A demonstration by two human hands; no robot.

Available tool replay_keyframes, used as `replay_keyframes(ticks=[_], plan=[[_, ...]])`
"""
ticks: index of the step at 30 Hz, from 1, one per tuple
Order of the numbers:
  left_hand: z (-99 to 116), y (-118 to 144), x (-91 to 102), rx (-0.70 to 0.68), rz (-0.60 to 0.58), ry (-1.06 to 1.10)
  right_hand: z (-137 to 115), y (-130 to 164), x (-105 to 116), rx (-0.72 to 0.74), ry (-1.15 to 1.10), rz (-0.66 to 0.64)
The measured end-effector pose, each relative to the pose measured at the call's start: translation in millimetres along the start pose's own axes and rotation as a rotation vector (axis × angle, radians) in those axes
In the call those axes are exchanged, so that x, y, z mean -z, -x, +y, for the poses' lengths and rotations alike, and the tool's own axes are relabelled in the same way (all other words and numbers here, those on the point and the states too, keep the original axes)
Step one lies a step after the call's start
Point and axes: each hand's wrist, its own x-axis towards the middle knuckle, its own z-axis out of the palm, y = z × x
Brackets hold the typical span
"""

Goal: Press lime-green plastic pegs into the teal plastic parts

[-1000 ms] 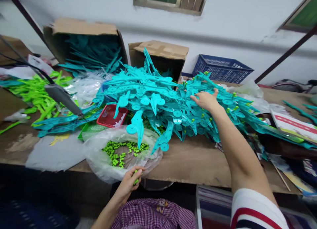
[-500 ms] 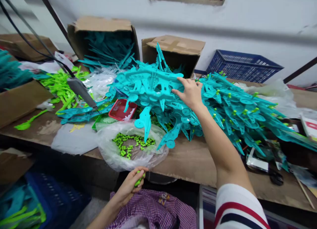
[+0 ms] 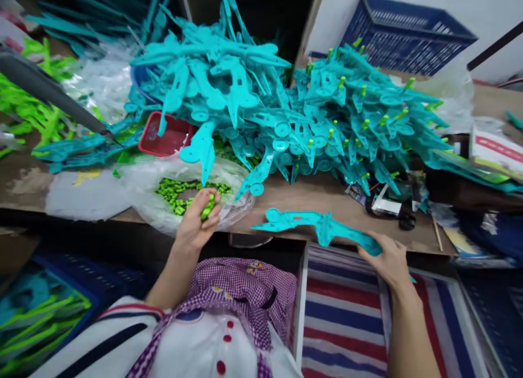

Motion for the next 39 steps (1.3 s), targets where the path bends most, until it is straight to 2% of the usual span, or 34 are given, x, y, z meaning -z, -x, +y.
replay_keyframes(ticks=[3,5,8,10,13,15,18,22,27,29,33,37,39], plan=[[-18,-23,-45.3,0.069,-0.081,0.121,-2,-23,-9,0.042,0.0,-0.103],[-38,-30,-57.1,0.105,-0.109,0.127,-26,-37,-6,0.051,-0.015,-0.097],[-74,-27,-44.5,0.216,-0.119,0.017,-98,-37,0,0.062,-0.216,0.004],[-95,-20,-25.8,0.339,-0.106,-0.064,-157,-26,-4,0.092,-0.513,-0.003],[-112,-8,-1.5,0.442,-0.102,-0.119,-232,-10,-26,0.153,-0.864,-0.169],[-112,-4,8.2,0.443,-0.102,-0.131,-260,-3,-43,0.118,-0.983,-0.226],[-105,-5,16.0,0.456,-0.097,-0.118,-275,-1,-55,0.035,-1.042,-0.217],[-96,-12,20.9,0.484,-0.087,-0.037,-281,-8,-51,-0.045,-1.073,-0.127],[-88,-27,21.5,0.511,-0.011,0.047,-294,-38,-51,-0.095,-1.112,-0.108],[-84,-36,20.0,0.512,0.002,0.07,-298,-57,-55,-0.124,-1.187,-0.159],[-80,-53,16.0,0.37,-0.028,-0.016,-306,-92,-63,-0.164,-1.328,-0.347],[-81,-63,19.0,0.187,-0.045,-0.245,-310,-93,-68,-0.159,-1.342,-0.325],[-80,-60,22.9,0.199,-0.073,-0.299,-308,-82,-70,-0.172,-1.363,-0.298]])
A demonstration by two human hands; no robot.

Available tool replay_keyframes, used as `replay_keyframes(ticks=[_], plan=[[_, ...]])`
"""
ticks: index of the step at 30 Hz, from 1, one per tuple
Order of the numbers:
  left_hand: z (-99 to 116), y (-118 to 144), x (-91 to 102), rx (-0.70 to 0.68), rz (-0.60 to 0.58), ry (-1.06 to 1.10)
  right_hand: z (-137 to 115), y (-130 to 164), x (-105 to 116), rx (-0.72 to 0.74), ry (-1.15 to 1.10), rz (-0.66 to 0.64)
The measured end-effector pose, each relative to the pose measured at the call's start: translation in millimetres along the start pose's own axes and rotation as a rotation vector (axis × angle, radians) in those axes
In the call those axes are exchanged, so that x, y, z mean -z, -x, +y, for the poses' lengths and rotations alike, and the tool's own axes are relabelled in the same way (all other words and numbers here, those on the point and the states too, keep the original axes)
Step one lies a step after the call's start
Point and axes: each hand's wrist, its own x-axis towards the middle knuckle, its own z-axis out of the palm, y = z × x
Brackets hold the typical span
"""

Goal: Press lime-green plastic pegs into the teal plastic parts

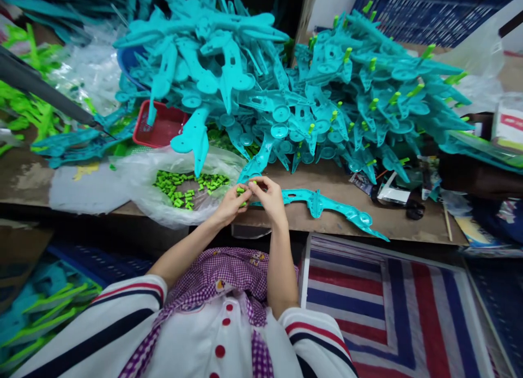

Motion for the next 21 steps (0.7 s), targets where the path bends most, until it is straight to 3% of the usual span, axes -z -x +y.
replay_keyframes(ticks=[3,6,8,10,16,18,21], plan=[[4,14,4.9,0.265,-0.164,0.077,11,17,10,-0.047,-0.137,0.071],[7,33,9.5,0.587,-0.341,0.239,19,27,32,-0.111,-0.343,0.255],[5,46,15.2,0.632,-0.362,0.27,21,32,48,-0.124,-0.395,0.371],[-1,59,24.3,0.563,-0.32,0.195,22,34,59,-0.114,-0.336,0.392],[-15,90,46.4,0.306,-0.09,-0.151,42,17,70,-0.085,0.063,0.245],[-13,83,41.1,0.152,-0.013,-0.259,52,10,73,-0.105,0.152,0.227],[-14,49,23.0,-0.074,0.06,-0.472,61,9,76,-0.085,0.284,0.211]])
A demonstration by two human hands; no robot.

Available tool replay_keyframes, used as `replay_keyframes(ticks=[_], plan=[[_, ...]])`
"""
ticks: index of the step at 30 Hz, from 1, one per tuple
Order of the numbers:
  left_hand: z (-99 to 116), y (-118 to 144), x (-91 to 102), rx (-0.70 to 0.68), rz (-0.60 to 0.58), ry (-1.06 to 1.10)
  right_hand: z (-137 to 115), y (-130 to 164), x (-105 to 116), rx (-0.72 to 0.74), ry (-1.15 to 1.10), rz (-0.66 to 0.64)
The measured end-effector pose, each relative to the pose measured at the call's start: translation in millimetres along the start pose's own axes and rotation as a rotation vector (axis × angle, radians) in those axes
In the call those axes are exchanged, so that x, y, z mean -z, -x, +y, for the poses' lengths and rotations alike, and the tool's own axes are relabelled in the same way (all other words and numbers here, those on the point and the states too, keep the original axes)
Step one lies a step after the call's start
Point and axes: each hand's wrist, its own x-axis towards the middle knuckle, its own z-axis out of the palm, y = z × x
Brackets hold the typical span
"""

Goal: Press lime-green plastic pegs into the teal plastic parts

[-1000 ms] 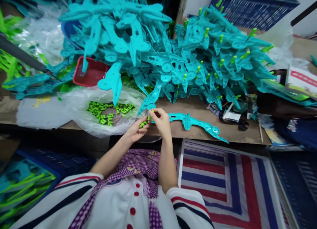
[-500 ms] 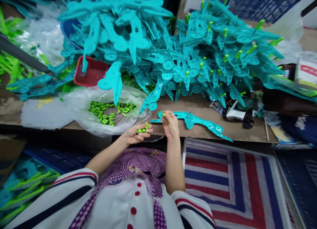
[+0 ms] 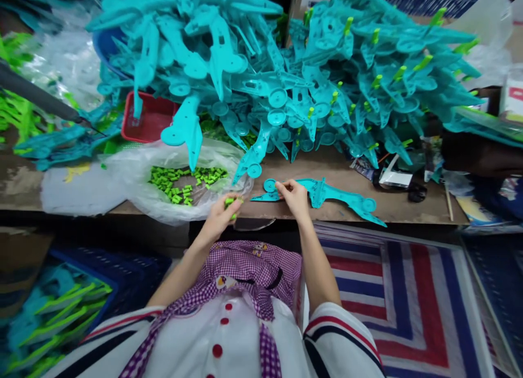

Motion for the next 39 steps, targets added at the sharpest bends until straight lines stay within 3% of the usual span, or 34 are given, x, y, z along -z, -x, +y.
replay_keyframes(ticks=[3,6,10,14,22,27,32,36,39], plan=[[-4,-38,-23.3,-0.189,0.037,-0.339,4,4,1,0.091,0.13,-0.002],[-14,-51,-40.5,-0.298,-0.008,-0.713,6,10,0,0.091,0.127,0.011],[-18,-41,-51.4,-0.233,-0.039,-1.099,6,21,-3,0.109,0.103,0.027],[-11,-40,-52.2,-0.19,-0.105,-1.246,5,32,-9,0.15,0.144,0.077],[-7,-52,-42.4,-0.225,-0.221,-1.24,12,38,-20,0.258,0.23,0.128],[-10,-52,-41.7,-0.247,-0.229,-1.247,19,40,-26,0.229,0.256,0.146],[-14,-56,-39.2,-0.315,-0.208,-1.218,21,35,-26,0.217,0.267,0.081],[-16,-50,-29.6,-0.379,-0.161,-1.003,11,38,-13,0.209,0.189,0.053],[-11,-36,-24.3,-0.255,-0.12,-0.642,-3,58,-3,0.33,0.192,0.177]])
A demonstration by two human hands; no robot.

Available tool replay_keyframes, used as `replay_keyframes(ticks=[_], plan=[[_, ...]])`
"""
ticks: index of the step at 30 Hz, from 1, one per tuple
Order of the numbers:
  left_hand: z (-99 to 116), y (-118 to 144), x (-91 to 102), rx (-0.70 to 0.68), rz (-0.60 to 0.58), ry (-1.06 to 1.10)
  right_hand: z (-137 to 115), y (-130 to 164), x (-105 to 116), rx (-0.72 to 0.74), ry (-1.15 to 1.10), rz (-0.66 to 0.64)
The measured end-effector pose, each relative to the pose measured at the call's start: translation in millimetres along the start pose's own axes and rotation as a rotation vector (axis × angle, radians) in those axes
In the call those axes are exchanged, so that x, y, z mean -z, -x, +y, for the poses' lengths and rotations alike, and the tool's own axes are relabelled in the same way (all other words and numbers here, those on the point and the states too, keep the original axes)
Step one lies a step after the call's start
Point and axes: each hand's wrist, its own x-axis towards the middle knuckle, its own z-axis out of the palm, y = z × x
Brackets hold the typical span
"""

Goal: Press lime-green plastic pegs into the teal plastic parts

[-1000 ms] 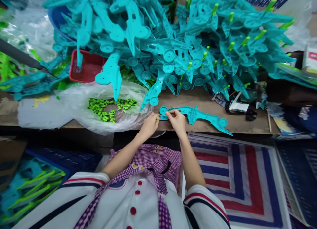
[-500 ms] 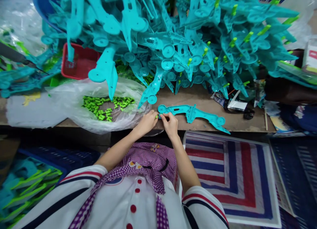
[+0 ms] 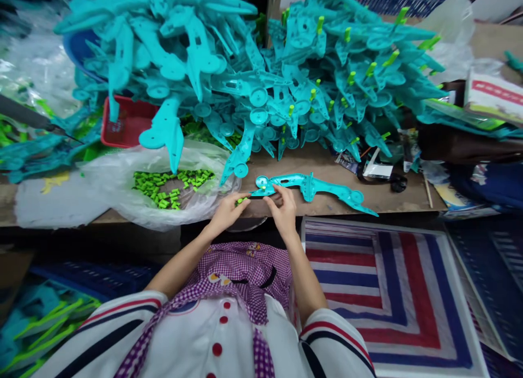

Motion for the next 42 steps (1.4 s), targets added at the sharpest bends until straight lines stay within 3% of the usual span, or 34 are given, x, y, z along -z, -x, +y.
replay_keyframes(ticks=[3,5,9,12,14,16,18,21,26,30,35,42], plan=[[17,6,0.8,0.197,-0.142,0.41,-21,17,9,0.116,0.01,-0.024],[33,1,-3.8,0.238,-0.239,0.594,-30,21,14,0.144,0.012,-0.054],[65,-27,-26.1,0.218,-0.401,0.706,-24,7,39,0.127,0.085,0.136],[86,-57,-56.3,0.097,-0.24,0.531,2,-11,70,-0.002,0.014,0.371],[97,-77,-80.6,-0.073,-0.127,0.245,22,-19,91,-0.116,-0.073,0.454],[103,-93,-101.7,-0.223,-0.163,-0.132,38,-19,109,-0.198,-0.111,0.428],[103,-103,-113.5,-0.274,-0.276,-0.481,45,-12,128,-0.242,-0.115,0.42],[95,-105,-110.3,-0.256,-0.371,-0.774,48,0,157,-0.215,-0.121,0.492],[82,-99,-86.9,-0.245,-0.366,-0.904,80,-20,196,-0.141,0.143,0.449],[79,-99,-84.5,-0.239,-0.376,-0.907,113,-41,209,-0.221,0.094,0.277],[77,-101,-86.8,-0.23,-0.373,-0.889,120,-40,219,-0.081,0.277,0.078],[78,-101,-85.4,-0.219,-0.388,-0.892,125,-31,211,-0.028,0.261,0.126]])
